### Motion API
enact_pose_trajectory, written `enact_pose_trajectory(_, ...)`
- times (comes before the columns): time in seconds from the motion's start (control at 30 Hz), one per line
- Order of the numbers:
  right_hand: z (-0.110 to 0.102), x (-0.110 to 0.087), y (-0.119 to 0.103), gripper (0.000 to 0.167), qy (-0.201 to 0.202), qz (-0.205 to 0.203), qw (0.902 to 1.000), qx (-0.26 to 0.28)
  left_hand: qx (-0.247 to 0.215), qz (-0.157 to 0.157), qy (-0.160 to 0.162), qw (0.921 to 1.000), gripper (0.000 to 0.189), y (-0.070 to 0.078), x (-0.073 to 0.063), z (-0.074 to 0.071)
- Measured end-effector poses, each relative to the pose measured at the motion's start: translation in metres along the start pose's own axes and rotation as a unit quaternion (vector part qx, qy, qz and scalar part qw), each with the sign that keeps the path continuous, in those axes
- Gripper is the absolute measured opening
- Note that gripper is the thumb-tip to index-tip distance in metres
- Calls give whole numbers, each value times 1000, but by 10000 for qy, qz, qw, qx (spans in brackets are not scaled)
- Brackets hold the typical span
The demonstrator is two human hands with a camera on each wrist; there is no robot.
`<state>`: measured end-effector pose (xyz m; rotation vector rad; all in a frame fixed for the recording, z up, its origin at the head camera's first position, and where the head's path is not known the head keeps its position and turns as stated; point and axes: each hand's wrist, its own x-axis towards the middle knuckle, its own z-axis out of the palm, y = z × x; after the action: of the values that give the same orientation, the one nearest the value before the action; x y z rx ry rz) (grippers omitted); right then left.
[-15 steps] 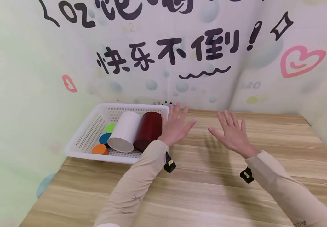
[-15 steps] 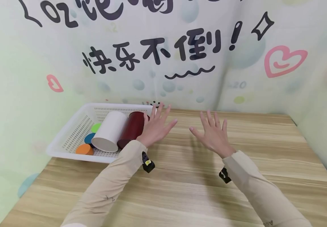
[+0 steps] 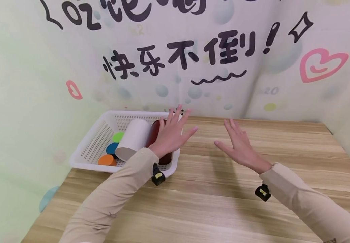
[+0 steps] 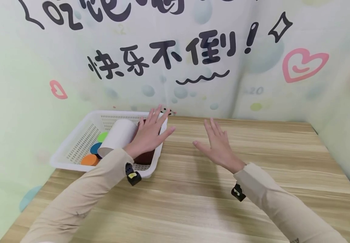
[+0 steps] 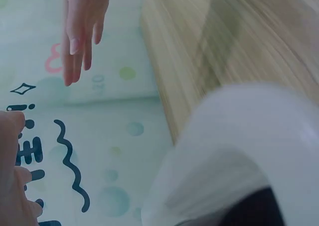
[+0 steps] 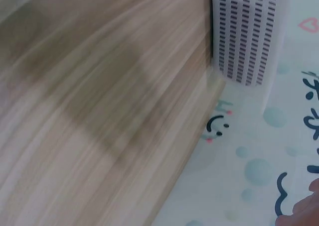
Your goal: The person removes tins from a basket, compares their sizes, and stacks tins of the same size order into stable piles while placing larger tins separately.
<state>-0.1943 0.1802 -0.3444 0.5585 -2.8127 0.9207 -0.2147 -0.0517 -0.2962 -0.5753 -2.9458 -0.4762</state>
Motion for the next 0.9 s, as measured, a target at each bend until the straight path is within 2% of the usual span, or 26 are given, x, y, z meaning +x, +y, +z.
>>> enact_pose_trajectory(0.13,4,0,-8,80,-209,-115,9995,225,-21,94,174,9998,68,-15,-10,-10)
enact_pose_trajectory(0.33,10,0,-20,80,-599,-189,9969,470,105,157,127,9997,66,-37,-28,-24)
enact_pose_trajectory(0.47,14,1,-30,79,-703,-234,9953,629,179,199,270,9993,66,-56,-41,-31)
enact_pose_trajectory(0.67,20,8,-48,78,-679,-483,9936,762,51,287,903,9955,62,-91,-56,-43)
enact_pose_trajectory(0.8,25,16,-60,78,-732,-590,9923,813,-338,404,1582,9860,55,-117,-63,-52)
enact_pose_trajectory(0.9,30,22,-69,77,-779,-610,9912,879,-702,387,1895,9786,51,-137,-67,-58)
